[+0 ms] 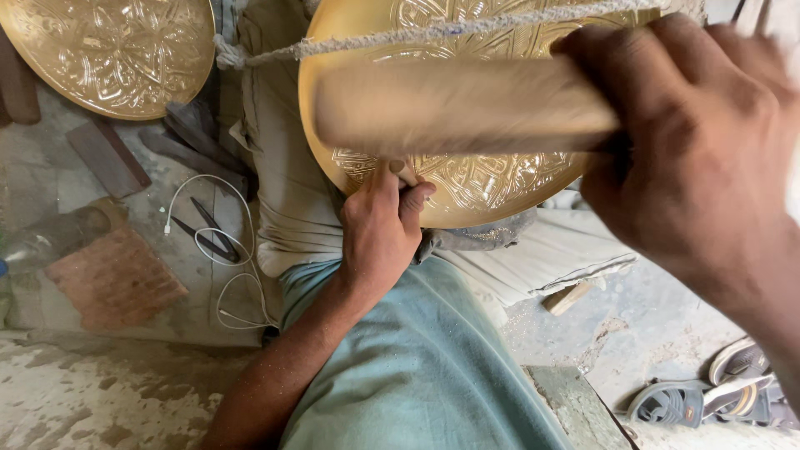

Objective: The person sits on the floor with a large brass plate resting on their lap, holding a small punch against the embossed floral pattern and striking it with a wooden mallet to chase and refine the decoration. A second finished brass plate lies on the floor beside them.

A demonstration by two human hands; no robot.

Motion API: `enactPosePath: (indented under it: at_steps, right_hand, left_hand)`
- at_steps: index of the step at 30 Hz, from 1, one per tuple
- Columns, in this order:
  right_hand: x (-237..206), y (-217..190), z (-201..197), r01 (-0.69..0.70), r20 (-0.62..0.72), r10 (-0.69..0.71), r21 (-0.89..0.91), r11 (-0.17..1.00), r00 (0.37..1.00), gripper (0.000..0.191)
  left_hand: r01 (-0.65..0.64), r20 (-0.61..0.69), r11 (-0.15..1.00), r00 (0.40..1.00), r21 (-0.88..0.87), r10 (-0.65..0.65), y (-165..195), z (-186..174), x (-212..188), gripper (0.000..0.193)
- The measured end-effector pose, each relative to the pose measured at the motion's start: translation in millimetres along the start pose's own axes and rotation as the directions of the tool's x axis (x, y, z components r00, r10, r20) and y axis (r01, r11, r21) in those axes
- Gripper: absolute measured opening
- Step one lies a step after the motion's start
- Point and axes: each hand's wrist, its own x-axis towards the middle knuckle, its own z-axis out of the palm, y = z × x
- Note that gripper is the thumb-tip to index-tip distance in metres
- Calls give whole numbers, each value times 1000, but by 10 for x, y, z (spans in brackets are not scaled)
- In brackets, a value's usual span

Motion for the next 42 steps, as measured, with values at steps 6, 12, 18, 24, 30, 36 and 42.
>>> enactPosePath:
  at_steps: [6,12,18,24,30,36,42]
  right_hand:
    - [-141,62,67,116,5,-119,-266,957,993,39]
    - [-114,87,163,116,-47,-141,-349,930,989,20]
    - [-211,90,170,175,-21,-219,-532,829,975,13]
    - [-103,25,121,163,-42,-198,-418,894,979,22]
    - [-174,91,173,114,-38,-126,-221,968,991,34]
    - [-231,139,307,65,-38,-68,-84,994,997,39]
    - [-200,99,267,183,47,-179,-374,909,983,17]
  left_hand:
    - [-12,-46,997,999,71,15,-43,37,-41,25]
    - [-1,-35,1000,999,-15,0,-31,43,-75,27]
    - [-1,-74,1000,997,26,3,-8,52,-98,30]
    - [40,-68,998,997,45,-37,8,78,-114,30]
    - [45,-67,998,997,37,-43,0,81,-132,26]
    - [143,-20,988,989,-59,-145,-3,71,-137,26]
    - [64,-101,998,993,7,-63,-37,117,-200,29]
